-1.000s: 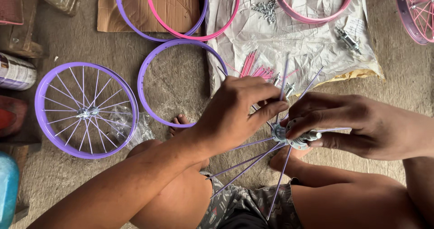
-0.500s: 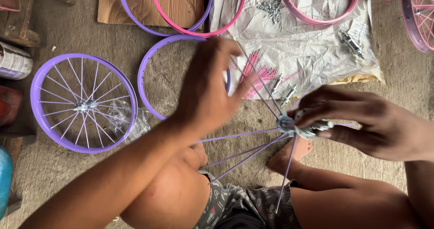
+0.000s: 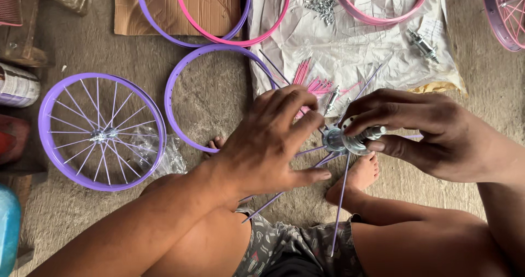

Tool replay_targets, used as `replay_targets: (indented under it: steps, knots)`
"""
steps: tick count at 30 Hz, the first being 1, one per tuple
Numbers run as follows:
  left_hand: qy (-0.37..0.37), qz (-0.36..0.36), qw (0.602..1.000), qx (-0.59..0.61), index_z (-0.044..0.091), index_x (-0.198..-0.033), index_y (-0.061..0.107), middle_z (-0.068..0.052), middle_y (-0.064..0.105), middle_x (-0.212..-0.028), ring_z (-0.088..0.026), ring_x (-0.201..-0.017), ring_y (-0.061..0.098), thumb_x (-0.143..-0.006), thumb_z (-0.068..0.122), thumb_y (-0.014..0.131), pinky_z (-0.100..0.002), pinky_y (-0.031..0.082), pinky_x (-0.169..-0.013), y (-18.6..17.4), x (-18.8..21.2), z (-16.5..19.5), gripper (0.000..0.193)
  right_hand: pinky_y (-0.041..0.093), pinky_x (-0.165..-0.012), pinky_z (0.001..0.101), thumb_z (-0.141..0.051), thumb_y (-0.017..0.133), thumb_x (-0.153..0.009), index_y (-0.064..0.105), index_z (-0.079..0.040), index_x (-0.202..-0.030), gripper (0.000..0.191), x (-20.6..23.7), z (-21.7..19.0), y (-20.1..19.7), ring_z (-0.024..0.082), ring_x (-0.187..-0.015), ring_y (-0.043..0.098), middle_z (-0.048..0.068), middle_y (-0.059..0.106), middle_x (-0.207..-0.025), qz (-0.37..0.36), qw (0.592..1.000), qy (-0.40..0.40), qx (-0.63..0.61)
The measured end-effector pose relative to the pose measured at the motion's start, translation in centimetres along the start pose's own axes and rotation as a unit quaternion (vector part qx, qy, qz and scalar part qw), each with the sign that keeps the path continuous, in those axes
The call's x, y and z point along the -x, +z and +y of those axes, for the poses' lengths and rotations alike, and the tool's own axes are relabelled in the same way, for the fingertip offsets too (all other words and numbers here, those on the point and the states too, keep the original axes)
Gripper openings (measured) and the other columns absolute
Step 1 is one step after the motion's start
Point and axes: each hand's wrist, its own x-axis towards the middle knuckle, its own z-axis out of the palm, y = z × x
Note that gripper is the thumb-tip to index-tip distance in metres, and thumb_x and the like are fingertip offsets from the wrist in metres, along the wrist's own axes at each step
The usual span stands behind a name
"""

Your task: The person assembles a bicycle wheel by inserting spokes into the hub and rim, then tightening the nipples by hand. The person works on two purple rims, first completing one wheel and then starting the second.

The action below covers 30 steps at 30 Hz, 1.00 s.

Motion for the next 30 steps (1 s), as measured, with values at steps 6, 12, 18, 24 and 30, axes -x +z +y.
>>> replay_targets:
  steps: [6,12,18,24,30]
  knots:
    - [0.001,-0.042,0.997,-0.058,0.001,-0.102,0.071,-0.016,0.066,-0.104,-0.028,-0.098,0.065,-0.088,0.024,0.081,-0.047,0.056,-0.084,-0.1,0.8,3.3,0.030,0.061,-0.088,0.0355,-0.011,0.071,-0.086,0.073,-0.004,-0.113,0.028,0.2,0.0,0.1,0.026,-0.112,0.075,0.011,0.075,-0.117,0.015,1.000,0.009,0.004]
    - [-0.090,-0.039,0.995,-0.024,-0.001,-0.091,0.069,-0.016,0.069,-0.085,-0.028,-0.078,0.072,-0.079,-0.002,0.071,-0.038,0.059,-0.062,0.1,1.3,3.6,0.012,0.063,-0.087,0.0355,-0.008,0.071,-0.086,0.072,-0.003,-0.114,0.028,0.0,0.0,0.0,0.026,-0.111,0.073,0.012,0.074,-0.115,0.022,1.000,0.011,0.016]
    - [-0.187,-0.137,0.971,0.063,-0.001,-0.095,0.066,-0.018,0.069,-0.082,-0.032,-0.074,0.073,-0.089,0.003,0.068,-0.044,0.057,-0.065,0.3,0.4,3.6,0.008,0.064,-0.085,0.0345,-0.007,0.070,-0.088,0.072,-0.004,-0.113,0.025,0.0,0.1,0.2,0.025,-0.111,0.073,0.012,0.073,-0.116,0.026,0.999,0.023,0.005]
    - [-0.156,-0.066,0.973,0.155,0.003,-0.096,0.073,-0.015,0.070,-0.089,-0.030,-0.073,0.072,-0.090,0.015,0.074,-0.044,0.057,-0.069,0.4,0.9,3.1,0.013,0.062,-0.092,0.0369,-0.006,0.070,-0.089,0.071,-0.004,-0.114,0.026,-0.2,0.4,0.1,0.027,-0.117,0.072,0.010,0.073,-0.118,0.024,0.999,0.008,0.020]
    - [-0.335,-0.173,0.880,0.289,0.006,-0.111,0.070,-0.014,0.075,-0.079,-0.031,-0.074,0.078,-0.092,0.016,0.066,-0.043,0.060,-0.072,0.1,0.4,1.8,0.021,0.061,-0.092,0.0362,-0.005,0.069,-0.088,0.071,-0.003,-0.115,0.028,-0.5,0.6,0.7,0.027,-0.116,0.071,0.011,0.073,-0.120,0.019,1.000,0.014,0.006]
